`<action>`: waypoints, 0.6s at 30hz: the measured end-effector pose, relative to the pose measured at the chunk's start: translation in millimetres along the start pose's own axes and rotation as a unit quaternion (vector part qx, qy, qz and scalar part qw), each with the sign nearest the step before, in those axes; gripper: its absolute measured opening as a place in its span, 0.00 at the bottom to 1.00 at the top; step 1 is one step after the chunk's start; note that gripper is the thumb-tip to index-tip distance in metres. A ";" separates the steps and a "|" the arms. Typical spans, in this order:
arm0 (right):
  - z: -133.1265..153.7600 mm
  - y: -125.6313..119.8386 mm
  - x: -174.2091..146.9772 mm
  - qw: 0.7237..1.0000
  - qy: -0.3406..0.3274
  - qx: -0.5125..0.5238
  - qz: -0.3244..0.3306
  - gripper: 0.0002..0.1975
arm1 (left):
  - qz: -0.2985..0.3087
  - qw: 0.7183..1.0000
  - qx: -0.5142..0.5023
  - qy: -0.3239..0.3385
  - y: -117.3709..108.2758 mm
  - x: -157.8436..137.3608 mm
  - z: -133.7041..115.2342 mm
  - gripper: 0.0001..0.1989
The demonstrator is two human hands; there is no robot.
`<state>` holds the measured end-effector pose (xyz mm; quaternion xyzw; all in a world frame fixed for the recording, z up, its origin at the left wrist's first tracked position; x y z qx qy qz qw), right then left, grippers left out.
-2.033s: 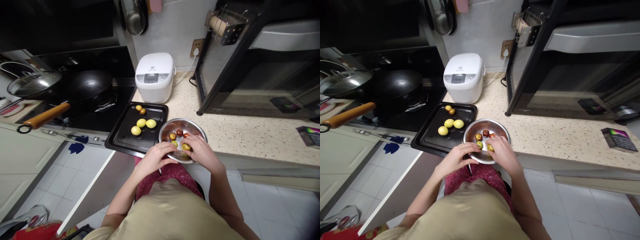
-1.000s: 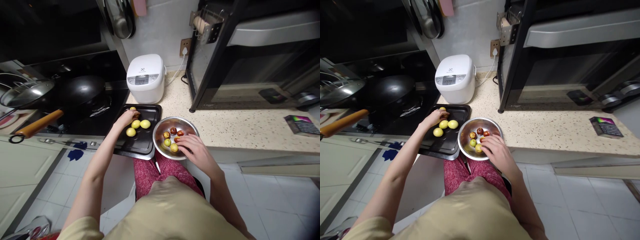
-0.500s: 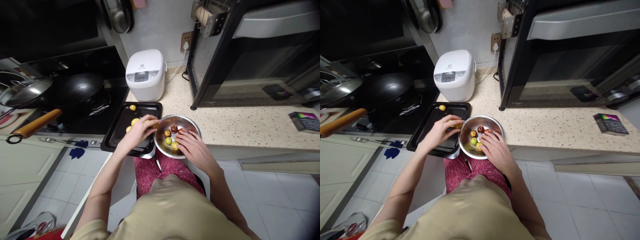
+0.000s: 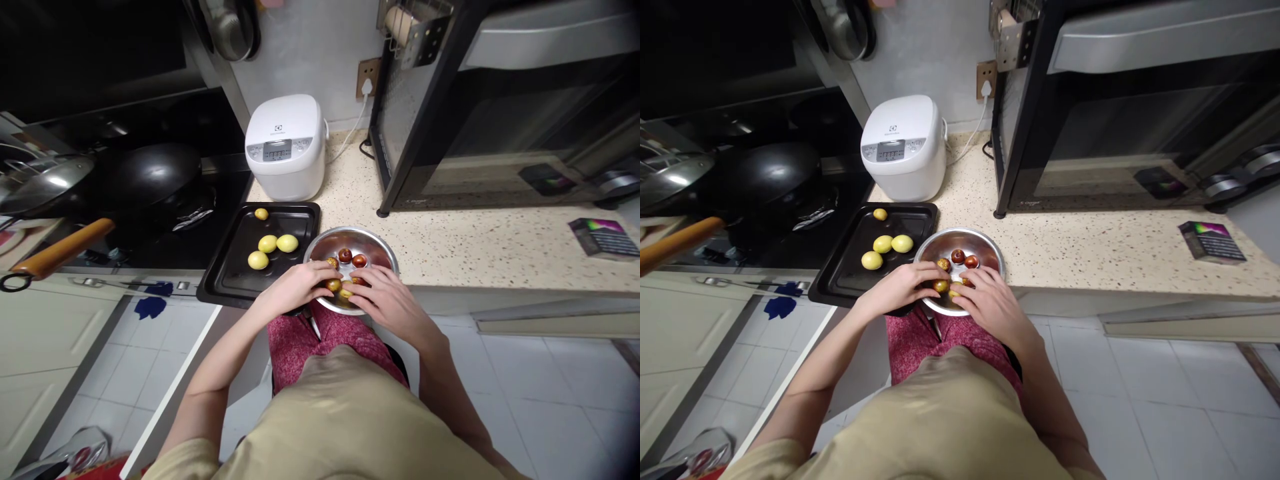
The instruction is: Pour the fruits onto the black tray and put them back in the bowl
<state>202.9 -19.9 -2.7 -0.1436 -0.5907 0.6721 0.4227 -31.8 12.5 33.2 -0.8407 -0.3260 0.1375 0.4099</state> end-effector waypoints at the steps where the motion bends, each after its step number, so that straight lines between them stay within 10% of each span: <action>1: -0.2 0.0 -0.2 1.000 -0.001 0.001 0.001 0.14 | 0.000 1.000 -0.002 0.004 0.7 0.5 0.2 0.15; 18: -5.1 2.7 -4.1 1.000 0.007 0.006 -0.022 0.14 | -0.001 1.000 -0.002 0.015 7.7 6.2 3.7 0.10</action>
Point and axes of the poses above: each hand's wrist, its own x-axis towards the middle knuckle, its own y-axis out of the palm, z = x × y, the point moved 1 cm from there along x, towards the middle knuckle, and after that the axes turned 8 degrees about -x, right-handed, at the moved point
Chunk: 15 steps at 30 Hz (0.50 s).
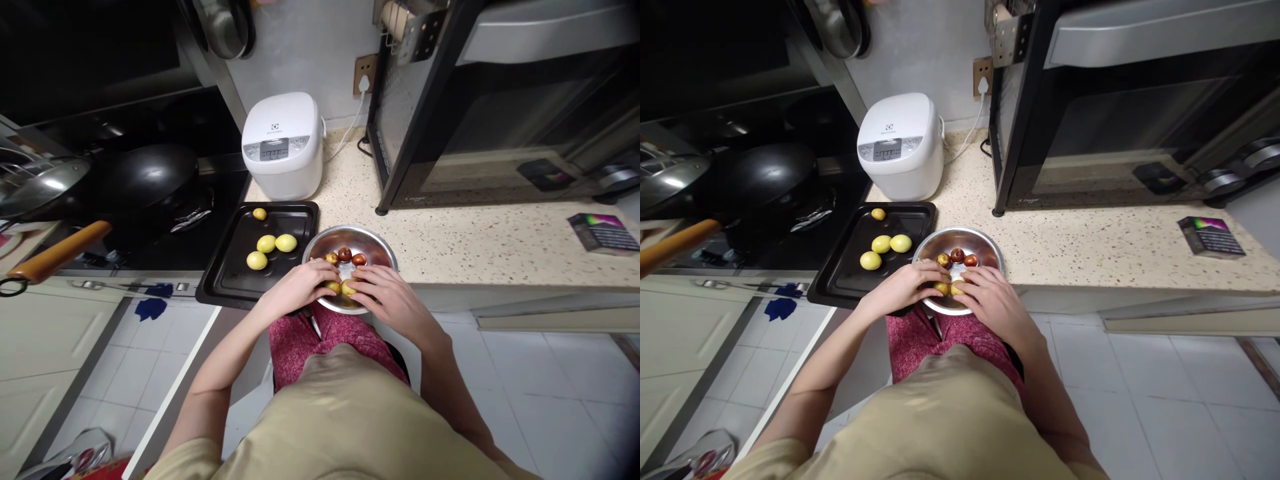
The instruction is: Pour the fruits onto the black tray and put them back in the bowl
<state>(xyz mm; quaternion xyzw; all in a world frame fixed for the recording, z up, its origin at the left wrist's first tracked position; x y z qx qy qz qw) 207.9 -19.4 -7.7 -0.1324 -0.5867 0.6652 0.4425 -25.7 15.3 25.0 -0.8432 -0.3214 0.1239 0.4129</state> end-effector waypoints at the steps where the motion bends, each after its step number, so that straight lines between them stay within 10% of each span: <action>1: -0.2 -0.2 -0.1 1.000 0.001 0.000 -0.002 0.14 | -0.001 1.000 0.005 -0.004 0.4 0.6 0.1 0.09; 15: -2.9 0.6 -2.8 0.998 0.035 0.038 -0.018 0.13 | -0.029 0.996 0.073 -0.032 1.1 2.6 -2.2 0.09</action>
Point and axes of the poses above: each hand's wrist, its own x-axis towards the middle knuckle, its own y-axis out of the palm, z = x × y, the point moved 1 cm from there along x, towards the middle knuckle, and after that the axes turned 8 degrees about -x, right-handed, at the moved point
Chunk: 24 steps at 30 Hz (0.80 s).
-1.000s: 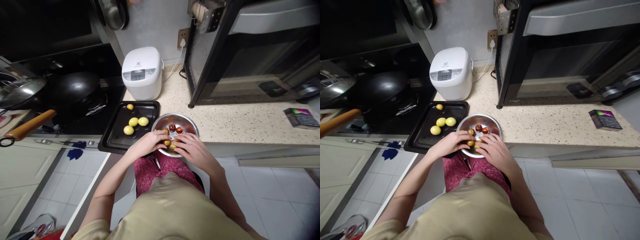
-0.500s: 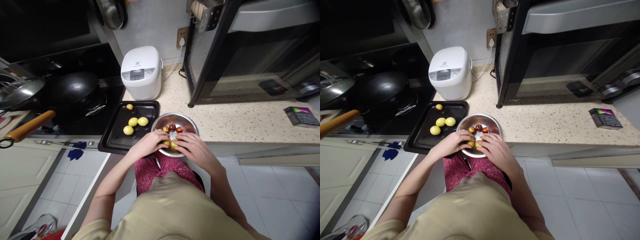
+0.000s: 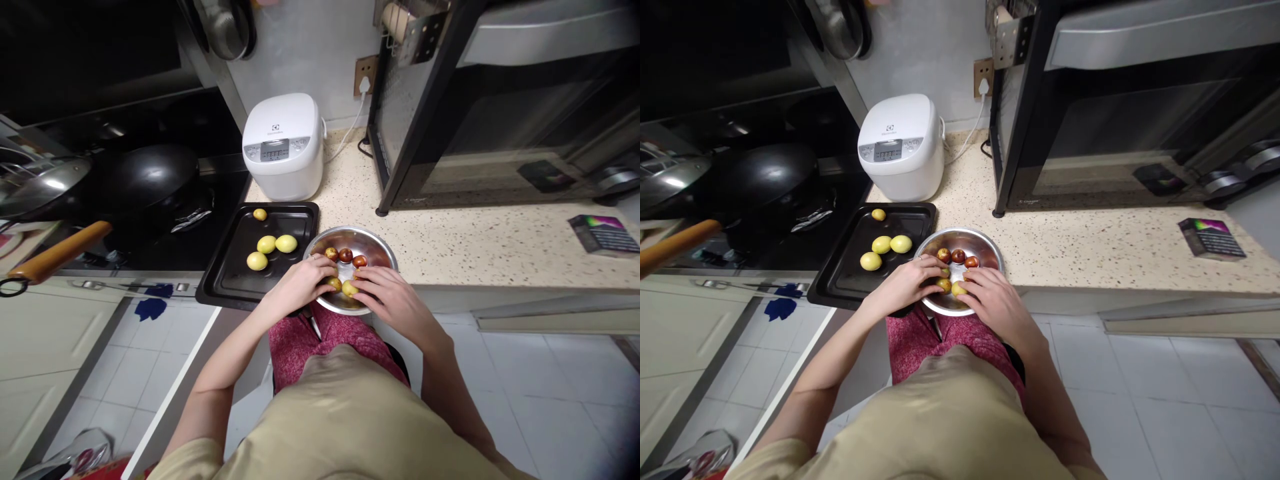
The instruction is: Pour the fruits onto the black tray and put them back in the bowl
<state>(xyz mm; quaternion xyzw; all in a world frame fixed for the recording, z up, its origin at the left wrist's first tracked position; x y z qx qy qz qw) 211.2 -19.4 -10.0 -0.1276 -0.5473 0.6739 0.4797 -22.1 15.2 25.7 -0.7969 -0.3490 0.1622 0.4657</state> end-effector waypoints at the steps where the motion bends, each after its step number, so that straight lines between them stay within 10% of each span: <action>1: -0.6 0.0 -0.1 1.000 0.002 0.000 -0.004 0.13 | 0.000 1.000 -0.001 0.003 -0.8 -0.2 -0.1 0.09; 16: -4.3 -12.9 2.6 0.994 0.015 -0.014 -0.112 0.11 | -0.090 0.996 -0.015 -0.008 -32.1 -16.9 11.3 0.12; 24: -5.6 -7.7 3.7 0.992 -0.016 -0.011 -0.125 0.09 | -0.180 0.956 0.107 -0.205 -86.8 -25.5 108.0 0.15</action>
Point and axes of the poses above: each hand's wrist, its own x-axis towards the middle knuckle, its own y-axis out of the palm, z = x × y, the point moved 1 cm from there along x, towards the middle knuckle, and after that the axes turned 8 degrees about -x, right-handed, at the moved point
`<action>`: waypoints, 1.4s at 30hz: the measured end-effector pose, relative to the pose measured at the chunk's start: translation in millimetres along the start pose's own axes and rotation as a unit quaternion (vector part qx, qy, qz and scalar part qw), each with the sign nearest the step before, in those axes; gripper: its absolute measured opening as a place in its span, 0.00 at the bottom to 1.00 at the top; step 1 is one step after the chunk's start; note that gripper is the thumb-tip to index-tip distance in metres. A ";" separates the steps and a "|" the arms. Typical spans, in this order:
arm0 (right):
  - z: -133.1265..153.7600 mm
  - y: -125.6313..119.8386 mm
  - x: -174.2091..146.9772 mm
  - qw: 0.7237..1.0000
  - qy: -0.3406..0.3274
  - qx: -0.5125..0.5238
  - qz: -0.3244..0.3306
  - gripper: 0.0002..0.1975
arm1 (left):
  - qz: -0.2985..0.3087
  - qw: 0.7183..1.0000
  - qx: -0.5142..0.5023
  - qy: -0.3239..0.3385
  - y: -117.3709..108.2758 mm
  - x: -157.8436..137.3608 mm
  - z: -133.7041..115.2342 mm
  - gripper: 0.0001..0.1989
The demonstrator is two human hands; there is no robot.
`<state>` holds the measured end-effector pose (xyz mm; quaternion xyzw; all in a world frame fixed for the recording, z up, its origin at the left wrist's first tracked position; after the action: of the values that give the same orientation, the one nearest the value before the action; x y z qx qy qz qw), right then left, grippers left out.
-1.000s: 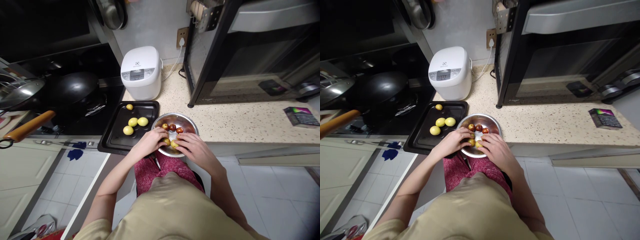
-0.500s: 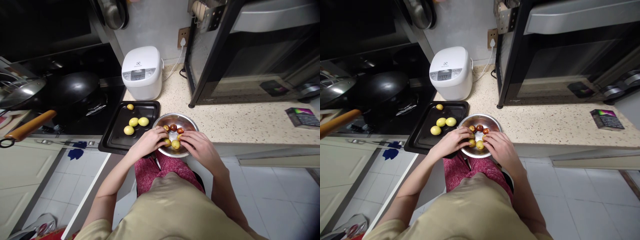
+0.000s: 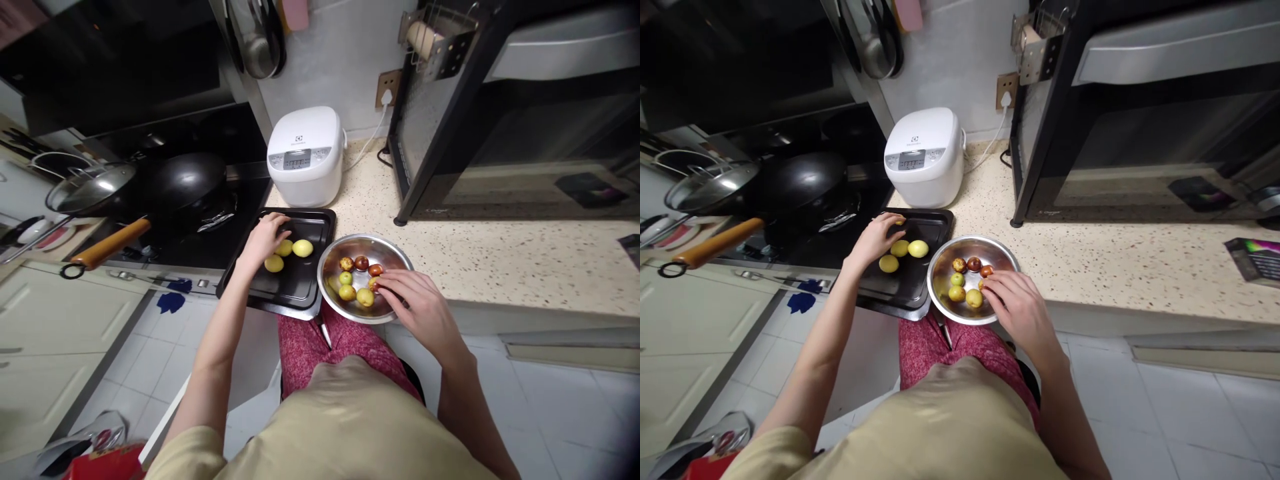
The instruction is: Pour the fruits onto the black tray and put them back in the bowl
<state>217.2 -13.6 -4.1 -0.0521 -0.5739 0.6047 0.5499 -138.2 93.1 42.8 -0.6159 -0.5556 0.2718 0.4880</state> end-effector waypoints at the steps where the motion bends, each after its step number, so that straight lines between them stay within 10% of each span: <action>1: 0.4 0.2 -0.2 1.000 -0.002 0.000 0.000 0.09 | 0.014 1.000 0.011 -0.012 1.0 7.9 13.8 0.17; 7: -1.0 0.0 -3.3 1.000 -0.004 -0.005 -0.011 0.09 | 0.079 0.994 0.073 -0.036 13.9 35.9 52.9 0.22; 23: -5.1 -0.4 -8.3 1.000 -0.005 -0.003 -0.029 0.08 | 0.080 0.988 0.110 -0.076 11.2 32.4 45.5 0.15; 31: -2.1 3.3 -4.2 1.000 -0.008 0.005 -0.028 0.08 | -0.009 0.994 -0.040 0.102 3.0 -7.3 -43.6 0.15; 36: -1.6 2.0 -2.8 1.000 -0.004 0.004 -0.031 0.08 | 0.107 0.960 -0.128 0.224 27.6 -34.1 -115.0 0.15; 42: -2.8 -1.5 -6.3 0.999 -0.001 0.000 -0.037 0.08 | 0.183 0.946 -0.098 0.250 59.2 -35.8 -133.1 0.14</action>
<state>222.5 -16.8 -7.5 -0.0301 -0.5757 0.5840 0.5715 -5.1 24.8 32.0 -0.7998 -0.3172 0.1382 0.4905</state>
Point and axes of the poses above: each hand's wrist, its own x-axis towards the middle knuckle, its own y-axis out of the palm, z = x × y, the point moved 1 cm from there along x, towards the middle knuckle, and after that the axes turned 8 degrees about -x, right-handed, at the moved point
